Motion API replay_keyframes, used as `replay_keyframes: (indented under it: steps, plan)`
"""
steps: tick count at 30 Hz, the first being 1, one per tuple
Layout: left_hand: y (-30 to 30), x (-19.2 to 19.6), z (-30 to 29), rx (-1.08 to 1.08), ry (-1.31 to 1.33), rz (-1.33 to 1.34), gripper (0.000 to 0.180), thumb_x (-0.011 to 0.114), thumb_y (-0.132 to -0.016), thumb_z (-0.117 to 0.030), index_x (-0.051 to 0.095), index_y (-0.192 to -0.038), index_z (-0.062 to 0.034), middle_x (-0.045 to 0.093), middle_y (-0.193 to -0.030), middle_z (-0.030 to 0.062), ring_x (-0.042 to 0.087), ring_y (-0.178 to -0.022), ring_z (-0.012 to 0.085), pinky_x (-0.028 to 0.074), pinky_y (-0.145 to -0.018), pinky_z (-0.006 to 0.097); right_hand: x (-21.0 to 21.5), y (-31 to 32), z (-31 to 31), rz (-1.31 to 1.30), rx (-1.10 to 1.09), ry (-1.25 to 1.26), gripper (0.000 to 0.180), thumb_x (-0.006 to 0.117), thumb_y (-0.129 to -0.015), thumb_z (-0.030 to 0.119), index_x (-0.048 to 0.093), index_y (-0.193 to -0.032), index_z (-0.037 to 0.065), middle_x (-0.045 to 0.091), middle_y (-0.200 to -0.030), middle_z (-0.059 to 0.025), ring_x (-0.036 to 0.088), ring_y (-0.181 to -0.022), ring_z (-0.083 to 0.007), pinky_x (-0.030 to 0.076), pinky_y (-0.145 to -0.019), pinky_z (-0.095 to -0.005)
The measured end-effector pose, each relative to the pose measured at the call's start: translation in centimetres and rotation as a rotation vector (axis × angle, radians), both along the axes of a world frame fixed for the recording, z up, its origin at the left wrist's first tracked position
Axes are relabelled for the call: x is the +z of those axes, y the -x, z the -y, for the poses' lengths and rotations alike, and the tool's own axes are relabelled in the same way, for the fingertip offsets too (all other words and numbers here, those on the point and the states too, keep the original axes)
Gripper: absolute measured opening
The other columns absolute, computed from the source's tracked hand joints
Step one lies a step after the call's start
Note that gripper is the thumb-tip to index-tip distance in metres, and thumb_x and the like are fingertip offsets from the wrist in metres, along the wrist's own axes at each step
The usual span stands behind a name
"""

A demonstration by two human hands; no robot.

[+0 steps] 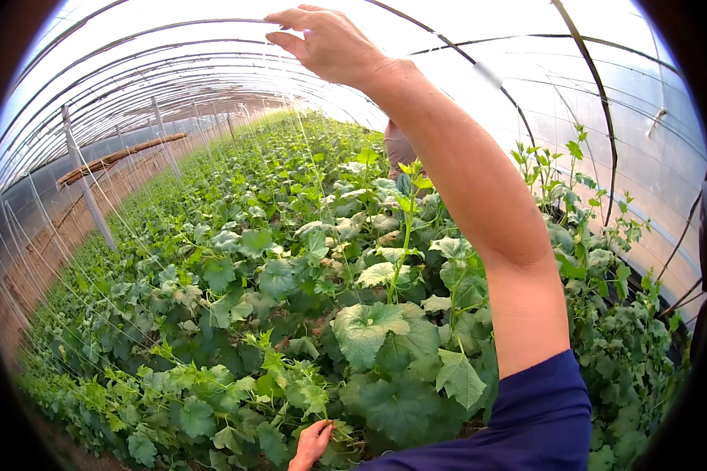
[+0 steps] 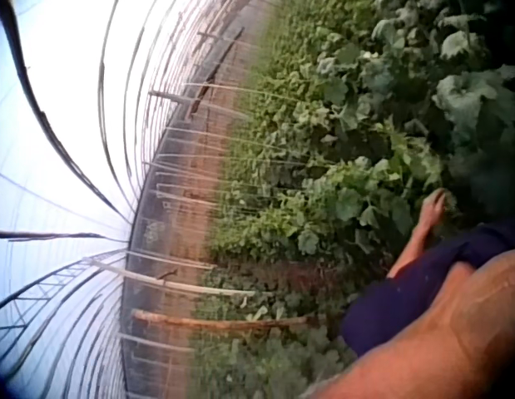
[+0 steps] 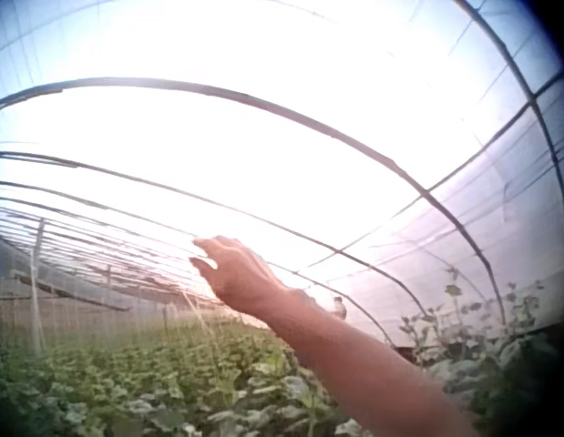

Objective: The person prunes cucumber vines by hand, removing small side shoots and leaves from the main stems. They repeatedly reach into the foliage, pinch off growth, and occasionally tie vines to overhead strings for support.

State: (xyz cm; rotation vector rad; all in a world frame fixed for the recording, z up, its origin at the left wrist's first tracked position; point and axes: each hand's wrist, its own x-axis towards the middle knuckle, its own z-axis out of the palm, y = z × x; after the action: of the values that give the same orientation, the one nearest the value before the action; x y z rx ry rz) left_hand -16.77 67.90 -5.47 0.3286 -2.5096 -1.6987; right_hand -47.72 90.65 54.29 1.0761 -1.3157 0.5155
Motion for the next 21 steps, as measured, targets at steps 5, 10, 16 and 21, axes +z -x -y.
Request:
replay_keyframes:
  steps: [5, 10, 16, 21]
  plan:
    - [0.0, -0.9, -0.8, 0.001, -0.029, 0.02, 0.024, 0.061, -0.094, -0.01, 0.065, -0.112, 0.0047, 0.073, -0.093, 0.0096, 0.067, -0.075, 0.011, 0.054, -0.07, 0.025, 0.9, -0.2, 0.7, 0.2, -0.059, -0.002, 0.029, 0.052, -0.098, 0.027, 0.07, -0.113, 0.009, 0.071, -0.1, -0.0141, 0.067, -0.096, -0.0311, 0.051, -0.089, -0.0443]
    - [-0.9, -1.4, -0.9, 0.016, -0.012, 0.019, 0.024, 0.061, -0.093, -0.011, 0.066, -0.112, 0.0032, 0.073, -0.091, 0.0097, 0.068, -0.074, 0.0115, 0.054, -0.07, 0.026, -0.3, 0.6, -1.5, 0.187, 0.082, 0.078, 0.027, 0.061, -0.095, 0.023, 0.069, -0.11, 0.002, 0.072, -0.099, -0.0156, 0.069, -0.091, -0.0265, 0.054, -0.082, -0.036]
    - [0.3, -2.2, -1.2, -0.039, 0.028, -0.029, 0.025, 0.062, -0.093, -0.014, 0.066, -0.112, 0.0013, 0.073, -0.092, 0.0102, 0.068, -0.077, 0.0136, 0.053, -0.071, 0.028, -0.6, 1.2, -1.5, 0.151, 0.119, 0.073, 0.024, 0.06, -0.095, 0.021, 0.069, -0.109, 0.003, 0.072, -0.097, -0.0129, 0.067, -0.088, -0.0244, 0.051, -0.081, -0.0344]
    - [1.9, -0.5, -1.6, -0.159, 0.072, -0.099, 0.026, 0.06, -0.095, -0.012, 0.064, -0.116, 0.003, 0.072, -0.097, 0.0079, 0.065, -0.077, 0.0108, 0.053, -0.073, 0.025, 0.1, 0.6, -3.2, 0.161, -0.021, 0.071, 0.026, 0.061, -0.095, 0.022, 0.067, -0.114, 0.004, 0.07, -0.105, -0.0124, 0.066, -0.095, -0.0251, 0.051, -0.085, -0.0346]
